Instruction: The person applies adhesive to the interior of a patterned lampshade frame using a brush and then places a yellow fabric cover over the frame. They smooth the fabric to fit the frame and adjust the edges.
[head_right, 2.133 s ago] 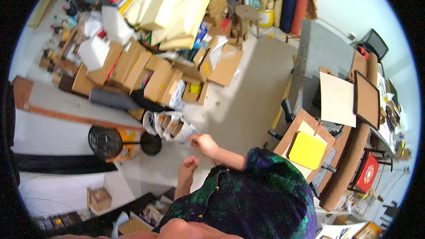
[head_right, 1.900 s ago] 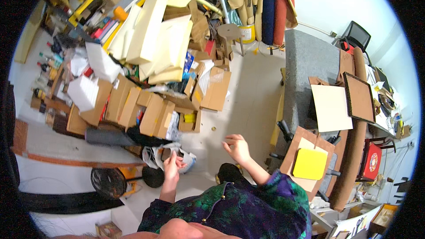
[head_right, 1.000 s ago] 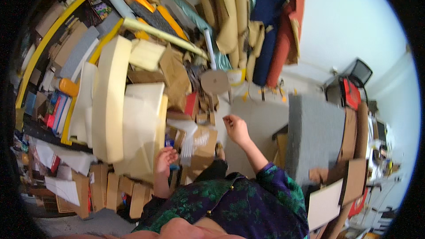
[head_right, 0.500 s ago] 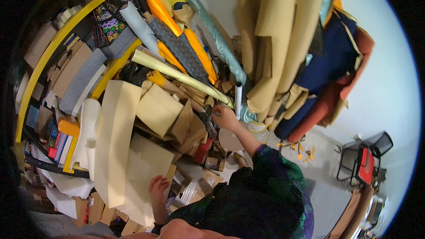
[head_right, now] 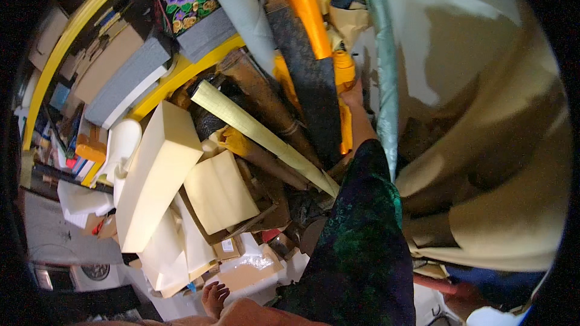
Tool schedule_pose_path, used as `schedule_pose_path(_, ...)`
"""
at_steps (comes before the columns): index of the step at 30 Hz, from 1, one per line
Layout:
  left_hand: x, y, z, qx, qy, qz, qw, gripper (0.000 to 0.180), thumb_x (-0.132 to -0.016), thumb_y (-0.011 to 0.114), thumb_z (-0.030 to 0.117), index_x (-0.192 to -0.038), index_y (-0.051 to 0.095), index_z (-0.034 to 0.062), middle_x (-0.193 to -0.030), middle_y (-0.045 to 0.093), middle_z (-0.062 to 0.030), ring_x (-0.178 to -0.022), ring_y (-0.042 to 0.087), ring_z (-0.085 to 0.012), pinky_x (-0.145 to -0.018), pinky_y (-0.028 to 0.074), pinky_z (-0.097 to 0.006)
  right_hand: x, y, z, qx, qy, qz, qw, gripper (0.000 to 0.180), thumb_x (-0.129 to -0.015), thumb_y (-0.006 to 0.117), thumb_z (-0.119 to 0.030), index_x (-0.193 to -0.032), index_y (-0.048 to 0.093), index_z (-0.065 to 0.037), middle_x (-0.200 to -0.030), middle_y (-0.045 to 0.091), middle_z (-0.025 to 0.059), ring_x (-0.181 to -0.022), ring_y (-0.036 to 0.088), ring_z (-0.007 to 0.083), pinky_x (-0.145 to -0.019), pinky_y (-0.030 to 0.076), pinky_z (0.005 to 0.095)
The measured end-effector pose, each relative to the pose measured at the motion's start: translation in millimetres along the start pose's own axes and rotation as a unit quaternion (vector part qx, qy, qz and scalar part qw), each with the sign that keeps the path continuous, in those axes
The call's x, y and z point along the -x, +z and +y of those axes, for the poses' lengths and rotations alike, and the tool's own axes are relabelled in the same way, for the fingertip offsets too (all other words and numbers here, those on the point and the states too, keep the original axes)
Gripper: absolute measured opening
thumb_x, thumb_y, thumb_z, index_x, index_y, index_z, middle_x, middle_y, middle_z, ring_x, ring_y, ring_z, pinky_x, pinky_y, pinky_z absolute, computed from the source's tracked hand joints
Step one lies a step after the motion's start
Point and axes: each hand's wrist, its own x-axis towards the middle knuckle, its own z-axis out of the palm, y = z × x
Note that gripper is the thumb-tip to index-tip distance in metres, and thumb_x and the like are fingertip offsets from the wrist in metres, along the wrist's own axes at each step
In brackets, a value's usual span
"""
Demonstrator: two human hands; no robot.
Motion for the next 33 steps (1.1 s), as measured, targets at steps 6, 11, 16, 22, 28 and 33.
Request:
schedule_pose_path(6, 57.0, 86.4, 19.5, -0.017, -0.002, 0.107, 0.994, 0.024, -0.101, 0.054, 0.017, -0.116, 0.059, -0.0019, -0.096, 0.068, -0.0146, -0.080, 0.069, -0.0208, -0.073, 0.058, -0.032, -33.3, 3.4, 2.7, 0.233, 0.034, -0.023, 0.972, 0.090, -0.070, 0.086, -0.024, -0.145, 0.040, -0.005, -0.143, 0.050, 0.0166, -0.133, 0.045, 0.0378, -0.109, 0.042, 0.0453)
schedule_pose_path(11, 54.0, 103.3, -6.0, 0.020, 0.002, 0.073, 0.997, 0.023, -0.102, 0.053, 0.016, -0.115, 0.060, -0.0021, -0.097, 0.068, -0.0144, -0.081, 0.068, -0.0197, -0.074, 0.058, -0.032, -44.9, -27.1, 38.7, 0.145, -0.096, -0.006, 0.985, 0.093, -0.067, 0.087, -0.036, -0.144, 0.043, -0.006, -0.132, 0.062, 0.0150, -0.123, 0.055, 0.0359, -0.104, 0.047, 0.0437)
schedule_pose_path(16, 69.6, 111.3, -4.8, 0.017, 0.014, 0.047, 0.999, 0.023, -0.102, 0.054, 0.016, -0.114, 0.060, -0.0026, -0.098, 0.068, -0.0140, -0.081, 0.067, -0.0190, -0.076, 0.057, -0.033, 22.8, -47.7, 24.8, -0.027, -0.186, 0.071, 0.980, 0.082, -0.068, 0.089, -0.025, -0.137, 0.051, -0.005, -0.124, 0.067, 0.0144, -0.112, 0.065, 0.0314, -0.097, 0.051, 0.0400)
schedule_pose_path(22, 87.4, 113.2, 18.4, 0.012, 0.104, -0.004, 0.995, 0.022, -0.101, 0.057, 0.016, -0.112, 0.063, -0.0016, -0.101, 0.068, -0.0117, -0.086, 0.067, -0.0174, -0.081, 0.055, -0.032, 185.8, -156.9, -251.2, 0.023, -0.462, 0.069, 0.884, 0.041, -0.072, 0.085, -0.014, -0.108, 0.070, 0.001, -0.105, 0.074, 0.0125, -0.099, 0.071, 0.0260, -0.089, 0.054, 0.0366)
schedule_pose_path(28, 125.0, 157.4, 99.3, -0.049, 0.380, -0.218, 0.898, 0.028, -0.096, 0.060, -0.003, -0.124, 0.062, -0.0014, -0.119, 0.067, -0.0107, -0.106, 0.065, -0.0168, -0.097, 0.051, -0.031, 447.9, -144.3, -446.9, -0.045, -0.605, -0.209, 0.767, 0.058, -0.076, 0.082, -0.037, -0.123, 0.064, -0.008, -0.109, 0.072, 0.0131, -0.099, 0.070, 0.0254, -0.090, 0.054, 0.0367)
schedule_pose_path(33, 155.9, 137.5, 122.6, 0.097, 0.464, -0.189, 0.860, 0.069, -0.088, 0.075, 0.006, -0.145, 0.036, 0.0030, -0.127, 0.058, -0.0115, -0.121, 0.054, -0.0188, -0.101, 0.046, -0.035, 693.8, -53.3, -489.5, 0.020, -0.707, -0.296, 0.642, 0.082, -0.064, 0.079, -0.065, -0.111, 0.067, 0.000, -0.104, 0.073, 0.0186, -0.096, 0.071, 0.0340, -0.087, 0.055, 0.0422)
